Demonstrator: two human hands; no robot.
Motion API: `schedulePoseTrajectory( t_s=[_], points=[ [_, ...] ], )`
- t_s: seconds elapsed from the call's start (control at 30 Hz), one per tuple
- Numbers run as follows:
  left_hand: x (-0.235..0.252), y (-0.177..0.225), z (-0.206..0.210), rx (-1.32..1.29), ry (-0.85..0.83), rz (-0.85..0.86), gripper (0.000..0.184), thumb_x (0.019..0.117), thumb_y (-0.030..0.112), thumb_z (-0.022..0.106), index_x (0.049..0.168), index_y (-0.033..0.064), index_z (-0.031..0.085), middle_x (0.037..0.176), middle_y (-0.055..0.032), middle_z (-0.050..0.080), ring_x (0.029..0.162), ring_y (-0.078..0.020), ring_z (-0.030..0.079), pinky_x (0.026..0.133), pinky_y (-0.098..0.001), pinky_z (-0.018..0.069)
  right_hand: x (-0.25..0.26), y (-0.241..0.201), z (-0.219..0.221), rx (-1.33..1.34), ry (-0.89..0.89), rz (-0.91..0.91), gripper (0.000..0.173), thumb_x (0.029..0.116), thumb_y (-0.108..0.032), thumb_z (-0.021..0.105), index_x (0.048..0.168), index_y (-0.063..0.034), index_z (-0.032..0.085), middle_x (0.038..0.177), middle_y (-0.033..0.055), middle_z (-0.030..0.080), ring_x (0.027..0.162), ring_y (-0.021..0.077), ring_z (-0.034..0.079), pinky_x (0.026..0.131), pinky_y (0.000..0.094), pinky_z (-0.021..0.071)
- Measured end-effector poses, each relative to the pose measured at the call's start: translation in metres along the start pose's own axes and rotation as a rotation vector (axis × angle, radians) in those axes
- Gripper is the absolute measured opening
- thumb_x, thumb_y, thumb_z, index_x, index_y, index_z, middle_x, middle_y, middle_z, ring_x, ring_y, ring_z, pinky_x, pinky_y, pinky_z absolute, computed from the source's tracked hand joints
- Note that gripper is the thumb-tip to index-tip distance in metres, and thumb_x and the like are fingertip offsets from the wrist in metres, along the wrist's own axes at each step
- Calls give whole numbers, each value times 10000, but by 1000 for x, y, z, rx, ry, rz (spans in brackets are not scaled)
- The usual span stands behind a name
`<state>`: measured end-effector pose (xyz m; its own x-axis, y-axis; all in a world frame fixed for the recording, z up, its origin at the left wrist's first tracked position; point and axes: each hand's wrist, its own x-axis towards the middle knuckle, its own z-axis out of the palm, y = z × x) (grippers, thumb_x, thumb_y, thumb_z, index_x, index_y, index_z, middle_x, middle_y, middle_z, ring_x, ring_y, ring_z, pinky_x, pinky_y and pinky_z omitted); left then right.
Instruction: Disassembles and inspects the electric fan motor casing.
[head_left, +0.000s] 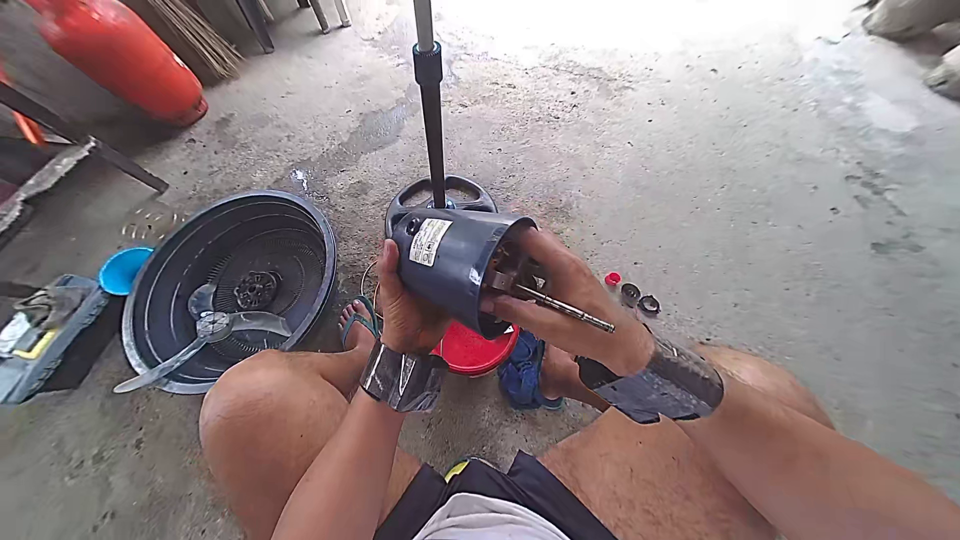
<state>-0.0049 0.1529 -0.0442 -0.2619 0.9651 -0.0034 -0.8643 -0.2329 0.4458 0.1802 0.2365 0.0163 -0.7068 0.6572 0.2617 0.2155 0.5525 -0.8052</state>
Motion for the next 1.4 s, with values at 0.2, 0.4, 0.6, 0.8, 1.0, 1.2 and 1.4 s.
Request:
schedulePoseTrajectory(
  t_s=[0.2,0.4,0.6,0.8,1.0,1.2,1.4],
  points=[
    [2,-2,-1,54,17,96,588,835,624,716,1196,163,665,1048,-98,720,969,-208,711,837,-436,602,-6,9,-1,-47,-19,50,570,865,-624,709,1281,-245,622,1109,-33,695,1030,103,687,875,431,617],
    [1,8,-3,174,-10,34,624,784,641,760,1180,168,668,1040,-77,736,966,-189,723,837,-404,612,-7,6,-1,174,49,-19,484,890,-409,773,1247,-116,628,1148,-3,680,1077,93,664,958,320,580],
    [6,47,-13,420,-155,-264,882,860,606,697,1575,219,354,1215,-106,686,1058,-218,694,889,-412,598,-8,10,-15,198,-94,38,509,854,-406,790,1244,-111,652,1207,36,667,1103,140,666,916,338,607],
    [2,32,-24,394,-212,-199,814,942,507,636,1607,207,277,1471,-145,538,1270,-254,586,1043,-435,505,-6,9,-19,-4,-156,-85,549,849,-479,769,1268,-138,673,1336,58,601,1128,99,619,929,318,562],
    [0,25,-21,339,-262,-83,847,905,446,720,1609,259,286,1465,-168,541,1254,-275,600,1036,-439,514,-1,-3,-29,-37,-170,-182,509,849,-442,769,1271,-169,684,1450,87,523,1215,132,591,943,325,564],
    [1,5,-25,255,-302,50,860,856,473,753,1588,303,335,1433,-190,564,1261,-302,597,1028,-453,517,3,-16,-33,-111,-170,-265,480,813,-410,768,1228,-173,713,1489,89,498,1307,168,546,1017,363,550],
    [4,5,-17,241,-219,140,872,887,488,743,1597,327,262,1444,-162,574,1270,-303,607,1039,-451,520,8,-14,-45,-165,-213,-246,482,833,-392,759,1262,-185,681,1495,63,488,1262,139,569,969,348,562]
  ],
)
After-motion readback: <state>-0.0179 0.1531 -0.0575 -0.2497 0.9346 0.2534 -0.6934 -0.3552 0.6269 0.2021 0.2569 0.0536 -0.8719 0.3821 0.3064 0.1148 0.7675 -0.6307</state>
